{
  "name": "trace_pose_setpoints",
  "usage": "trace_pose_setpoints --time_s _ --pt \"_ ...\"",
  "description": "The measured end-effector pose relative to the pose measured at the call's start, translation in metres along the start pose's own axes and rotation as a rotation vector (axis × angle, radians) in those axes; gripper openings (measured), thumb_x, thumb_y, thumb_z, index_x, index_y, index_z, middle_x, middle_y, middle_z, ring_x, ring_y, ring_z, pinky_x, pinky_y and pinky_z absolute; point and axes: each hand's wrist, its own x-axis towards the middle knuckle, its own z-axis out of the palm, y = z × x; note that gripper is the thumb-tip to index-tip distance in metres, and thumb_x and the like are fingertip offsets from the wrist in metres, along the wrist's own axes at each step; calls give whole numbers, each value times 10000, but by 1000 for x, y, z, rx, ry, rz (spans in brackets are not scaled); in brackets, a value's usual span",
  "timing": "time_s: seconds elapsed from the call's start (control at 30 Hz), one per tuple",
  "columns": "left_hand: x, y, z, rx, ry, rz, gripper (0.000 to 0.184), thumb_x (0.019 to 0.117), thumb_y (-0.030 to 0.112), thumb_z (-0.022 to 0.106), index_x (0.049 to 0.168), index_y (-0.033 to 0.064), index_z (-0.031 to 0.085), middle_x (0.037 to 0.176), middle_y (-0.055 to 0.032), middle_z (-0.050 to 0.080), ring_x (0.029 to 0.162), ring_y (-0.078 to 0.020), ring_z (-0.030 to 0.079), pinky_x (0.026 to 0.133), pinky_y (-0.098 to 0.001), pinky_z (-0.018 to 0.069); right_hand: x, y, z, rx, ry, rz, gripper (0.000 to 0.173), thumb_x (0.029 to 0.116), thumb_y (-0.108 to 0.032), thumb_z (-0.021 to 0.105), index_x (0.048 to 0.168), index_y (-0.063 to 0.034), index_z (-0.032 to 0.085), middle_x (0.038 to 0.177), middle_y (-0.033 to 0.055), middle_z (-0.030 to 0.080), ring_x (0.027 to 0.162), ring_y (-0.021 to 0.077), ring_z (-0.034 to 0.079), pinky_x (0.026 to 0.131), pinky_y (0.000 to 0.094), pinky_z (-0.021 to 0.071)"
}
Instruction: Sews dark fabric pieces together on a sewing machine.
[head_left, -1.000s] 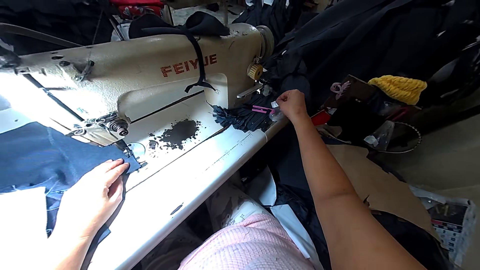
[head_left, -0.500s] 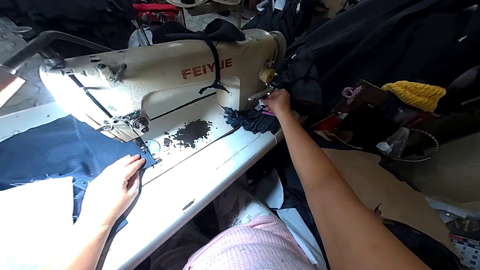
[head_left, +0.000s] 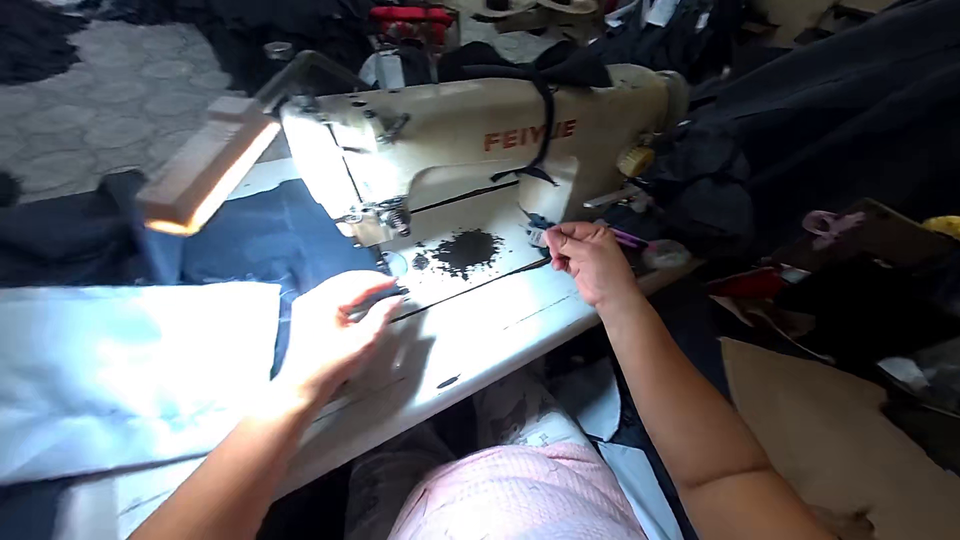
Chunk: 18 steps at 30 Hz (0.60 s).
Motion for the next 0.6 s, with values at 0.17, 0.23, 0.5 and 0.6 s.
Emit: trace_pose_setpoints --time_s 0.17,0.23,0.5,0.6 --pt "3 50 5 -314 -74 -297 241 927 173 738 1126 39 749 1023 -38 733 866 -48 703 748 -204 589 -28 9 80 38 -292 41 144 947 34 647 843 -47 703 680 -45 635 552 3 545 534 155 484" --pt "3 47 0 -313 -88 -328 249 919 179 756 1115 27 746 1020 -56 737 861 -65 709 742 -215 593 -32 9 98 -44 -399 12 142 940 38 648 826 -42 677 672 -39 618 550 5 536 533 153 468" --pt "2 -4 -27 373 -401 5 376 877 102 710 1210 -72 690 1296 -243 651 1227 -393 622 1032 -517 496 13 21 108 -400 -486 -89 65 933 0 679 869 7 692 679 -17 604 526 -8 502 519 150 443" --pt "7 -13 -9 421 -368 98 315 854 44 694 1137 -95 690 1210 -245 674 1125 -406 658 911 -507 554 24 22 114 -467 -447 -38 64 903 -18 726 843 -1 717 662 -7 634 500 -1 507 490 164 444"
